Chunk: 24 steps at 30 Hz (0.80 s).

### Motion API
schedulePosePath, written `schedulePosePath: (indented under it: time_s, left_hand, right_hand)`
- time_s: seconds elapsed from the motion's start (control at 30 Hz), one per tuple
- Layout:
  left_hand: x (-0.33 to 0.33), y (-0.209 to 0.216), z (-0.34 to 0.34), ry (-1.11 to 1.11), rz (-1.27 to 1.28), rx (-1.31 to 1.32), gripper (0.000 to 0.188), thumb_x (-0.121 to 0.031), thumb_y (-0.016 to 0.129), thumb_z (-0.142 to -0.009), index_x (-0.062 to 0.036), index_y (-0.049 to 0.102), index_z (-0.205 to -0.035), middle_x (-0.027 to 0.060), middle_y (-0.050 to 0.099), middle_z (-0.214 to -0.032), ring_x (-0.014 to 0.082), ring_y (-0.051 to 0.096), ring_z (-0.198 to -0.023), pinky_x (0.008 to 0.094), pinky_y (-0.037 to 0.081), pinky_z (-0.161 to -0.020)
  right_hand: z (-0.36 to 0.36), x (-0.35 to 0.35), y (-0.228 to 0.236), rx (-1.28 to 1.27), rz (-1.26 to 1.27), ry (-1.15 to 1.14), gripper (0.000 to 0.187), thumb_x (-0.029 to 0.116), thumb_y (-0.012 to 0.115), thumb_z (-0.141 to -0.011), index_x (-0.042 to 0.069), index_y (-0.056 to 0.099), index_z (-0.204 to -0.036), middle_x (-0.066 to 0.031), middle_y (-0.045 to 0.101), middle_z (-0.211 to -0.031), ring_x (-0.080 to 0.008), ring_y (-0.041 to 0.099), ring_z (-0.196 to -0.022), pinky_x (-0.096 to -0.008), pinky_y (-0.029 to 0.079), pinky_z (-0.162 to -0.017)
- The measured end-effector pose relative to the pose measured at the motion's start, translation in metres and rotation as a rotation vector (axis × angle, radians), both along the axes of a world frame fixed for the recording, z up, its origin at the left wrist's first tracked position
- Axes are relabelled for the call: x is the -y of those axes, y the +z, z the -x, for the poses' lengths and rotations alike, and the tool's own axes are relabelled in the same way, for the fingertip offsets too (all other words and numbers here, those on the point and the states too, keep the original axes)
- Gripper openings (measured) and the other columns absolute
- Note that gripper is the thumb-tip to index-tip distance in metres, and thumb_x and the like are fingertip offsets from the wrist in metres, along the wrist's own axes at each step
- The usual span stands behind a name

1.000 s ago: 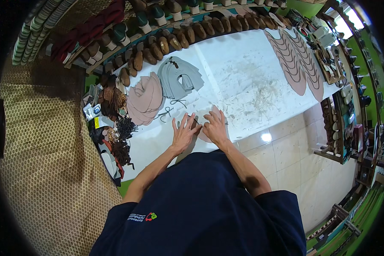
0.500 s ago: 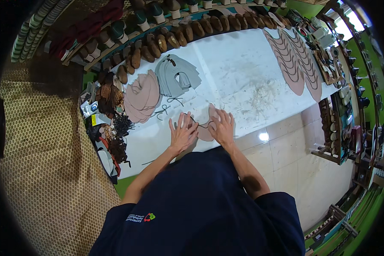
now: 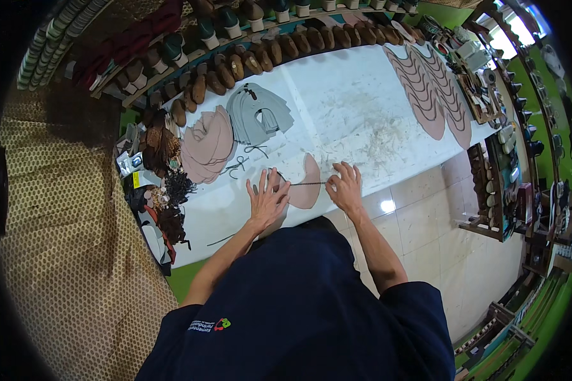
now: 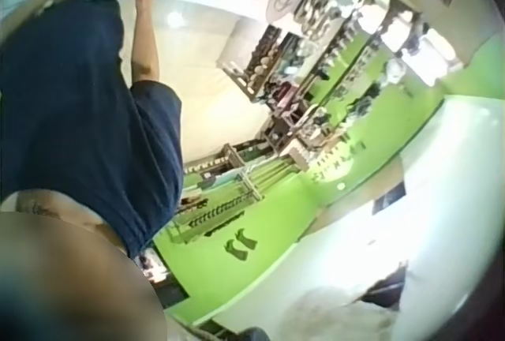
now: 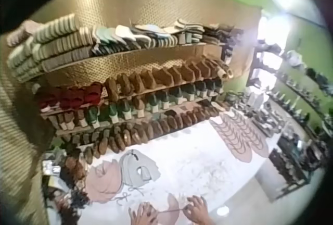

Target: Applying adhesive to shoe components on a factory workbench.

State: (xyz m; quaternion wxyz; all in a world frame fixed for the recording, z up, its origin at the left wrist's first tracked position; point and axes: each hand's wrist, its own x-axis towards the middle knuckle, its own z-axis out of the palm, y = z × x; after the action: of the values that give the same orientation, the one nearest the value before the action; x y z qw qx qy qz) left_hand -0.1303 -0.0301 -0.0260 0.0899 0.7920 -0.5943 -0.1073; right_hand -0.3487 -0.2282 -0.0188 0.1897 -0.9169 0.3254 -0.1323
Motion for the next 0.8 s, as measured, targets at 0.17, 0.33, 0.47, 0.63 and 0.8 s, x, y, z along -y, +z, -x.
schedulePosePath:
  time_s: [0.17,0.33,0.47,0.63,0.8]
  left_hand:
    - [0.0,-0.004,0.0,-0.009,0.022,0.011,0.047,-0.044,0.061,-0.103,-0.0337,0.061,-0.149,0.0108,0.018,-0.178,0.0383,0.014,-0.163,0.0798,0.006,-0.118]
    - [0.005,-0.004,0.0,-0.019,0.047,0.031,0.047,-0.041,0.063,-0.102,-0.0312,0.062,-0.148,0.0124,0.018,-0.178,0.039,0.016,-0.162,0.0807,0.009,-0.116]
    - [0.0,-0.007,0.0,-0.009,0.082,0.012,0.047,-0.039,0.064,-0.101,-0.0295,0.062,-0.148,0.013,0.017,-0.178,0.039,0.015,-0.162,0.0811,0.011,-0.115]
    - [0.004,-0.001,0.009,0.04,0.027,-0.069,0.048,-0.034,0.065,-0.101,-0.0275,0.061,-0.148,0.0144,0.015,-0.178,0.0397,0.012,-0.163,0.0811,0.011,-0.116]
    - [0.001,-0.004,0.021,0.149,0.056,-0.113,0.052,-0.032,0.064,-0.099,-0.0288,0.059,-0.151,0.0132,0.014,-0.178,0.0393,0.013,-0.163,0.0828,0.012,-0.115]
  right_hand:
    - [0.002,-0.003,0.008,-0.093,-0.056,-0.059,0.016,0.024,0.079,-0.081,0.01,0.078,-0.088,-0.0105,0.06,-0.144,-0.0392,0.041,-0.148,-0.0648,0.021,-0.124]
    - [0.011,-0.003,0.006,-0.046,-0.04,-0.21,0.017,0.027,0.082,-0.079,0.013,0.079,-0.088,-0.0105,0.058,-0.148,-0.0396,0.04,-0.149,-0.0652,0.02,-0.124]
    - [0.0,-0.01,0.013,0.035,-0.039,-0.118,0.022,0.031,0.084,-0.08,0.014,0.081,-0.093,-0.0108,0.058,-0.148,-0.0387,0.04,-0.149,-0.0644,0.021,-0.124]
    - [-0.014,-0.007,0.016,0.049,-0.039,0.106,0.024,0.031,0.084,-0.083,0.015,0.085,-0.1,-0.0094,0.062,-0.139,-0.0352,0.049,-0.139,-0.0548,0.033,-0.118]
    - [-0.023,0.0,0.01,0.09,-0.024,0.292,0.019,0.028,0.082,-0.085,0.015,0.085,-0.098,-0.0037,0.068,-0.115,-0.0261,0.06,-0.116,-0.0458,0.042,-0.105]
